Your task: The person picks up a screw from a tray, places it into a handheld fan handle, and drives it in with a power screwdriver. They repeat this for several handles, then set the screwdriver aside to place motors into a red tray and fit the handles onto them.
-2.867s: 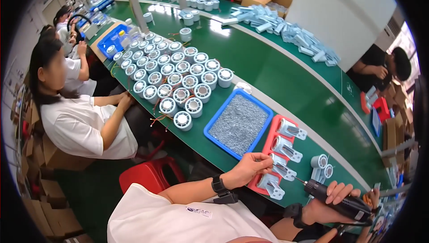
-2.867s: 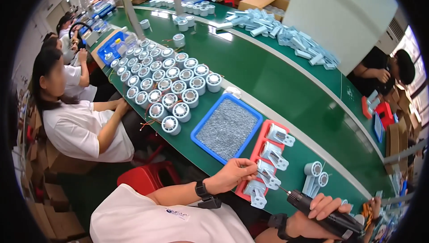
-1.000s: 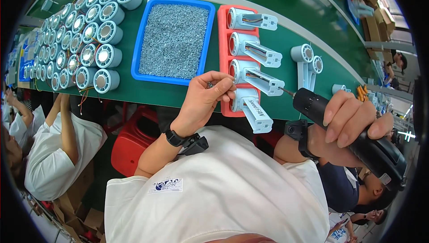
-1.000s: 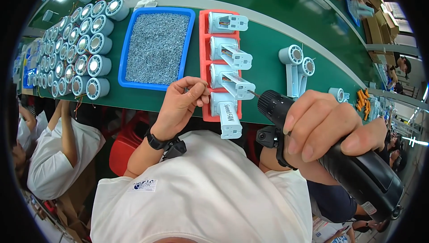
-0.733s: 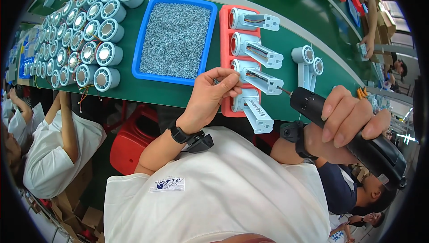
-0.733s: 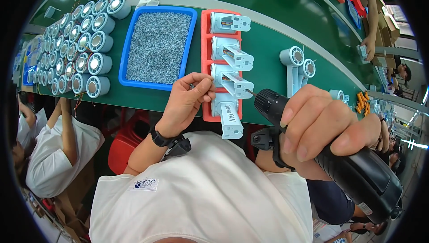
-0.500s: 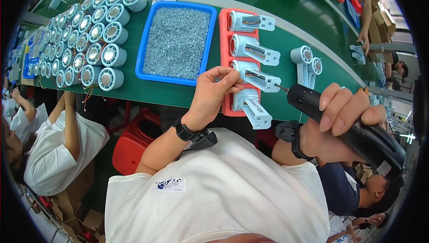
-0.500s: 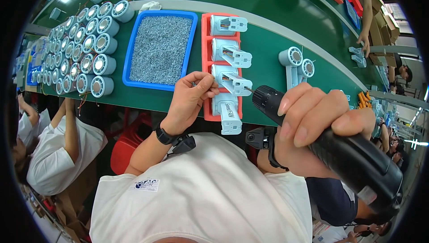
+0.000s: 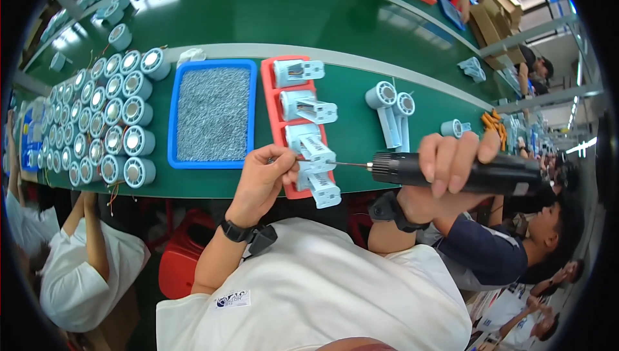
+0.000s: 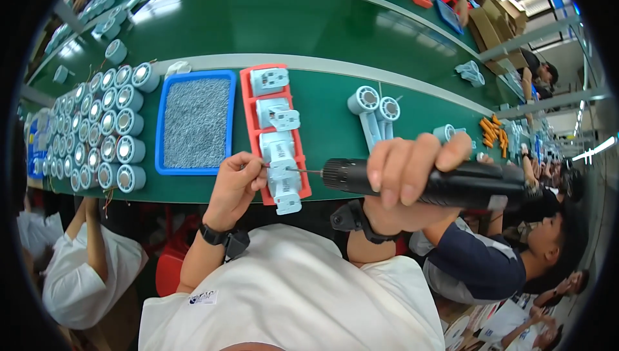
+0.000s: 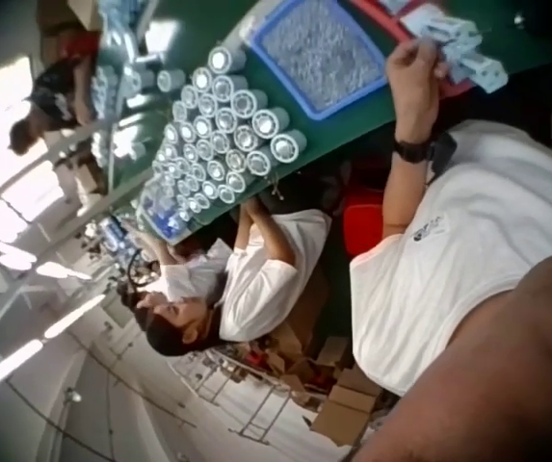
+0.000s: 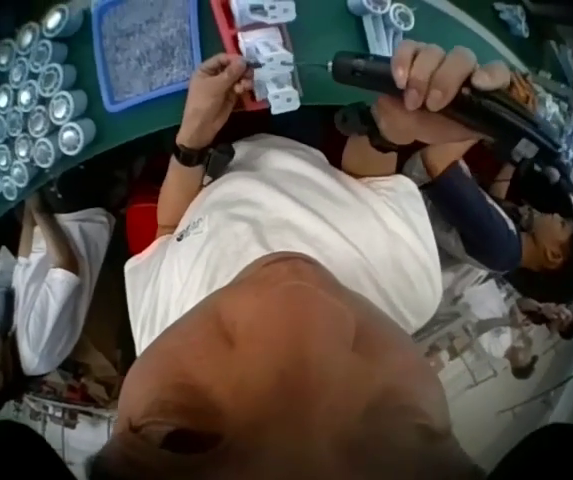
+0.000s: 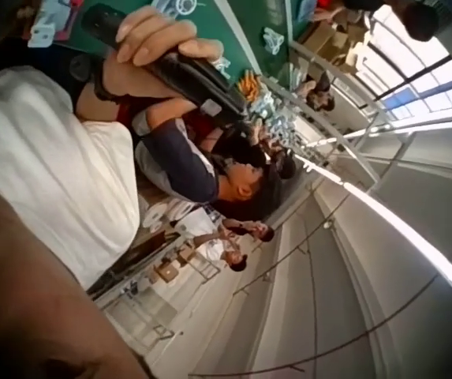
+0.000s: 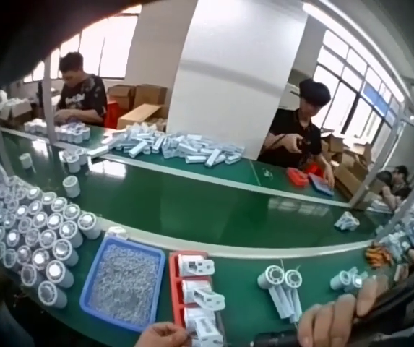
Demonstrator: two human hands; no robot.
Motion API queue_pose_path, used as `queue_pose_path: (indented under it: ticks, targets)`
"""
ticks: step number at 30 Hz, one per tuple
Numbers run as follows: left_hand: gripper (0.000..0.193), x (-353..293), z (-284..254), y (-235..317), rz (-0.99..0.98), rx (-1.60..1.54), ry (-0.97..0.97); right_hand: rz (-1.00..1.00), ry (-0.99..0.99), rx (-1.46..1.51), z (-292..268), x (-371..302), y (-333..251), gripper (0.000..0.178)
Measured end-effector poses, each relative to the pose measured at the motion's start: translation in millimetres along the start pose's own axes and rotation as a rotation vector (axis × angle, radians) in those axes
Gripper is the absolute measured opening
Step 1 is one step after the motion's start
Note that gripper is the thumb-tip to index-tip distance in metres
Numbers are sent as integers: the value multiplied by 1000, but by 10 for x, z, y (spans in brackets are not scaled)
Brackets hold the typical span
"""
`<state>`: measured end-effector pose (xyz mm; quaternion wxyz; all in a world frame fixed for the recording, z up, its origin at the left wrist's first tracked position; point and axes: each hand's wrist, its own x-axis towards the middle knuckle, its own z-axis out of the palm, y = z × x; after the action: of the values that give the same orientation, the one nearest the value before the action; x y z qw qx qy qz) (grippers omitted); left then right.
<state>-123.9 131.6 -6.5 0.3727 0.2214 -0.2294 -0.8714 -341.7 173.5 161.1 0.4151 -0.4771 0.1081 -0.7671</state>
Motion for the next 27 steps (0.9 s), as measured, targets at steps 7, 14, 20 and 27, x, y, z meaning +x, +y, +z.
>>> queue_pose_path:
  ticks: [7,14,20,27]
  targets:
    - [28,-278,288,202,-145,-81,249,2,-116,-107,65,62,-115,30]
    - [31,-751,-409,17,-285,-145,167,-15,-232,-362,81,-26,-130,37]
    - [31,-729,-451,-28,-286,27,11,35,-194,-364,148,-40,26,41]
    - [22,-667,-85,47,-313,167,168,78,-259,-351,93,2,59,36]
